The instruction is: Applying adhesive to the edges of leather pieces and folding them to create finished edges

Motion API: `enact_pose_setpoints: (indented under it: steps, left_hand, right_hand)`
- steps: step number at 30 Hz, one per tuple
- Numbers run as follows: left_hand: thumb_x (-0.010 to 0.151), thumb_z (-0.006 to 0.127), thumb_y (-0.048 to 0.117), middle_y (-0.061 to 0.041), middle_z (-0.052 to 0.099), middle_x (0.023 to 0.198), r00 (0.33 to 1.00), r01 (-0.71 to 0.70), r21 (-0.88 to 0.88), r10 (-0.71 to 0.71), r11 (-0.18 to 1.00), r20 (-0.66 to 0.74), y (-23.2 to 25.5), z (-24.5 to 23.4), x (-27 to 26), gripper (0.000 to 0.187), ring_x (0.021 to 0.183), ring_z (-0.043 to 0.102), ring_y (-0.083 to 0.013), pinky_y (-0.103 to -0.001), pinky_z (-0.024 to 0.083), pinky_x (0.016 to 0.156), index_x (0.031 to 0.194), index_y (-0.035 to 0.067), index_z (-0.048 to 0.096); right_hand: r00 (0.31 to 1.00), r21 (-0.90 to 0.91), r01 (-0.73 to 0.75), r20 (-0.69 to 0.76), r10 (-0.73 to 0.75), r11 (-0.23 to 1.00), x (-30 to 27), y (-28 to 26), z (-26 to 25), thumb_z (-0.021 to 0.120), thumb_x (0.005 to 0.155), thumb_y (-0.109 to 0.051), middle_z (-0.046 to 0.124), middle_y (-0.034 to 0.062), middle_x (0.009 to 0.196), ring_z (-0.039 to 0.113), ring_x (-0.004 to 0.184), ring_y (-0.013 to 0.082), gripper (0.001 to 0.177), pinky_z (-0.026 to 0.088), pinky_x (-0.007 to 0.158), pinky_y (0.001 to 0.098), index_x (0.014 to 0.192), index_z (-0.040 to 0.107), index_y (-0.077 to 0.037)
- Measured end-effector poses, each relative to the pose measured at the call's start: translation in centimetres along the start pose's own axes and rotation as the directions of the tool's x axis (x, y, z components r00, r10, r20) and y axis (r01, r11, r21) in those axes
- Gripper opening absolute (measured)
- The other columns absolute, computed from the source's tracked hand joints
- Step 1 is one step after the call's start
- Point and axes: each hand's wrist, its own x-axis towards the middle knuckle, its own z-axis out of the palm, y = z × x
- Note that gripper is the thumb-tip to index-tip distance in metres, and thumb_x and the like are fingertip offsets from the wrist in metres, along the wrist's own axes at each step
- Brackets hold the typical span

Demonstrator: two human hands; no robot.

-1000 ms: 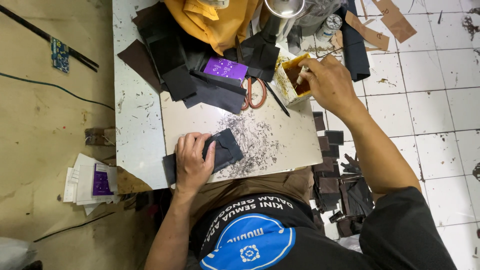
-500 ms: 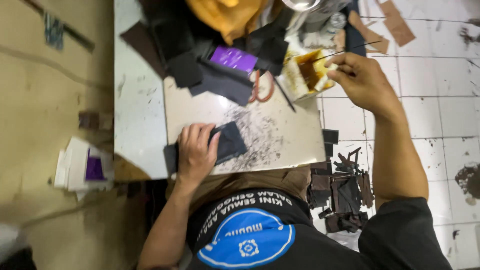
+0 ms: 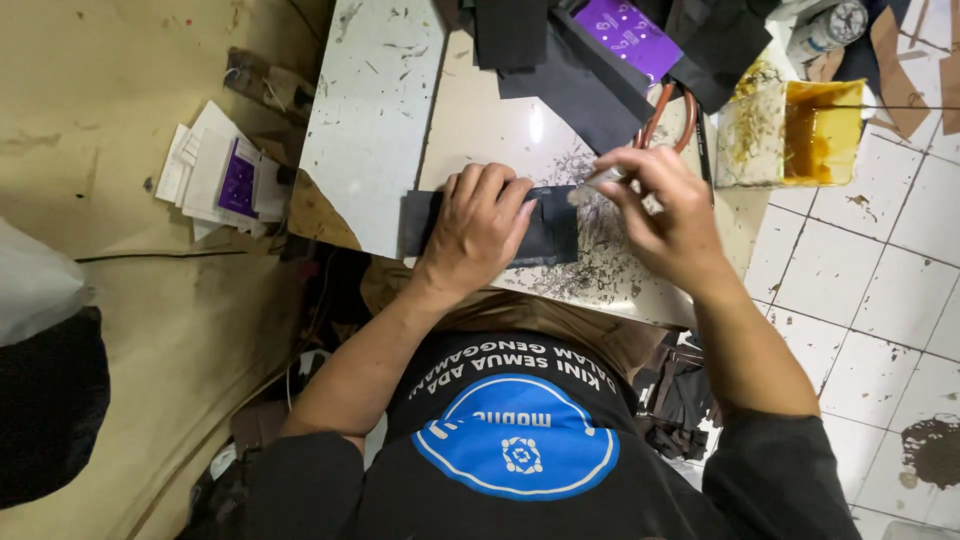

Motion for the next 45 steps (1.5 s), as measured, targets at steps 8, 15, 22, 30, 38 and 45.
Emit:
enact_pose_setpoints:
  steps: [8,15,22,30,38,45]
  left_hand:
    - [0.098,0.061,0.021,-0.006,0.053,0.099,1.0,0.009,0.019,-0.009,1.0,-0.009,0.2,-0.2,0.3,0.016,0.094,0.057,-0.0266,-0.039,0.045,0.077,0.109,0.01,0.064]
    - [0.099,0.059,0.017,-0.005,0.051,0.098,1.0,0.005,0.01,-0.005,1.0,-0.015,0.4,-0.9,0.8,0.013,0.094,0.056,-0.0256,-0.037,0.045,0.078,0.108,0.009,0.064]
    - [0.098,0.06,0.017,-0.005,0.05,0.098,1.0,-0.003,0.025,0.003,1.0,-0.014,0.3,-0.8,0.7,0.012,0.093,0.056,-0.0251,-0.037,0.046,0.077,0.107,0.01,0.064]
    - [0.095,0.063,0.015,-0.005,0.051,0.097,1.0,-0.012,0.02,0.012,1.0,-0.007,0.6,-1.6,1.1,0.013,0.092,0.056,-0.025,-0.037,0.045,0.076,0.107,0.009,0.064]
    - [0.096,0.062,0.015,-0.006,0.051,0.097,1.0,-0.013,0.022,0.013,1.0,-0.003,0.6,-1.4,1.0,0.012,0.093,0.057,-0.026,-0.038,0.046,0.077,0.106,0.009,0.064]
    - [0.097,0.062,0.016,-0.006,0.052,0.097,1.0,-0.019,0.026,0.019,0.999,-0.006,0.4,-1.1,0.8,0.013,0.093,0.057,-0.0262,-0.038,0.046,0.077,0.107,0.009,0.064]
  right_hand:
    - [0.999,-0.103,0.027,0.044,-0.022,0.994,1.3,0.4,2.6,0.074,0.098,0.001,0.074,0.014,0.103,0.063,0.086,0.0363,0.016,0.052,0.077,0.0459,0.114,0.069,0.0]
    - [0.996,-0.149,0.061,0.08,-0.05,0.987,1.4,0.8,2.8,0.072,0.101,-0.002,0.074,0.0131,0.105,0.063,0.087,0.0387,0.011,0.052,0.078,0.0469,0.111,0.068,0.0]
    - [0.986,-0.135,0.041,0.168,-0.018,0.99,0.6,-0.3,2.5,0.073,0.097,-0.001,0.074,0.0135,0.096,0.063,0.087,0.0339,0.015,0.051,0.08,0.0422,0.111,0.069,0.0]
    - [0.987,-0.198,0.127,0.121,-0.104,0.972,1.1,-0.5,2.8,0.075,0.096,-0.001,0.075,0.0114,0.101,0.063,0.089,0.0351,0.017,0.052,0.079,0.0441,0.111,0.069,-0.004]
    - [0.983,-0.205,0.162,0.114,-0.141,0.965,0.3,0.6,3.2,0.072,0.1,-0.004,0.074,0.0097,0.096,0.059,0.087,0.0294,0.012,0.048,0.078,0.0391,0.112,0.07,-0.003]
    - [0.973,-0.216,0.19,0.172,-0.154,0.958,0.1,-0.4,1.5,0.07,0.101,-0.006,0.07,0.0084,0.087,0.054,0.086,0.0272,0.01,0.045,0.079,0.0376,0.11,0.071,-0.003]
